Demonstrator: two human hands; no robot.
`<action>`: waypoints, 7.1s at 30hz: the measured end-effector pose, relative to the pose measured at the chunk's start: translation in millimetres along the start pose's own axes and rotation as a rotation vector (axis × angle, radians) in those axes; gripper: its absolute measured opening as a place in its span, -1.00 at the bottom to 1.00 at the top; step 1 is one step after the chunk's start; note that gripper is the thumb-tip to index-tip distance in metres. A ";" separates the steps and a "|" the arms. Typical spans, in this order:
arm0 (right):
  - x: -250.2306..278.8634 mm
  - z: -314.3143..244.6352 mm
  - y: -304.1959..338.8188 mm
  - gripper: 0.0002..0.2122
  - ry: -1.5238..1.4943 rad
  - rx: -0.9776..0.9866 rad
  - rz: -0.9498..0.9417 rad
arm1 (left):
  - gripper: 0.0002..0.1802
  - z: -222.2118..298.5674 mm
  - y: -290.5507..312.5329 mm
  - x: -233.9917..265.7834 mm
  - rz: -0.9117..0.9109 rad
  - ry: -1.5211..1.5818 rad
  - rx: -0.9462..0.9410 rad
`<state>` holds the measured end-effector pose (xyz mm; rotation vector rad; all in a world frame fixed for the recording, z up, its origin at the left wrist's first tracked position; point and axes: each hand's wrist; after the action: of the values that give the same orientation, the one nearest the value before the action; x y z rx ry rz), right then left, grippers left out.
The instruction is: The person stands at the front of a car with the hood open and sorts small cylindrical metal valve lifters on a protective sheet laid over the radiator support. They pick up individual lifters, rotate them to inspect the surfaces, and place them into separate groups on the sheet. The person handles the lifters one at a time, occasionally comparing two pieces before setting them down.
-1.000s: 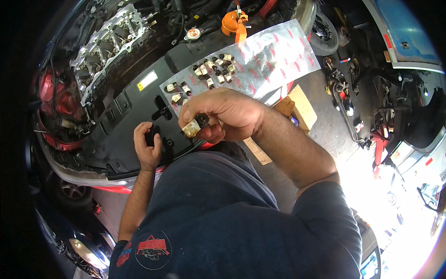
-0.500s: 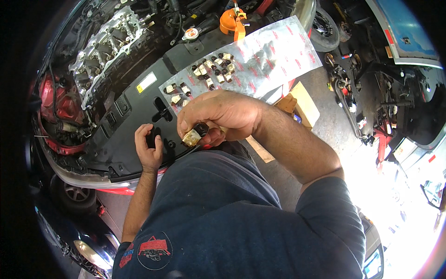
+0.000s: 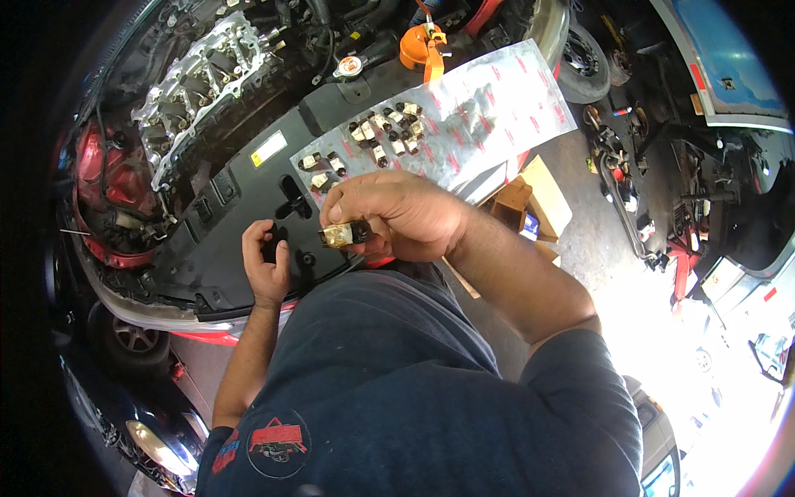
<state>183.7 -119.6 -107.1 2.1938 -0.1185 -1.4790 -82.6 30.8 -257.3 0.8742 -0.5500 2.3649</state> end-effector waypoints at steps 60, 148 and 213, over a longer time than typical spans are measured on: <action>-43.1 0.7 22.4 -0.84 0.340 -0.340 -0.271 | -0.53 187.5 -17.6 76.2 -0.183 0.288 -0.671; 70.4 420.6 138.6 -0.71 0.658 -0.565 1.011 | -0.52 -117.0 145.2 201.0 -1.429 0.439 1.110; 36.9 -86.8 -185.3 -0.79 2.216 -0.085 -0.008 | -0.57 99.6 -25.7 -54.0 -0.542 -0.206 0.720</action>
<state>240.1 60.6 -194.2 2.3655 0.6251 1.3472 13.5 -22.7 -219.6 1.3724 0.4682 1.9595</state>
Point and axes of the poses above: each hand's wrist, its own y-axis away from the middle knuckle, its own x-axis out of the back of the hand, z = x × y, and after that the axes turned 15 degrees about -y, right-handed
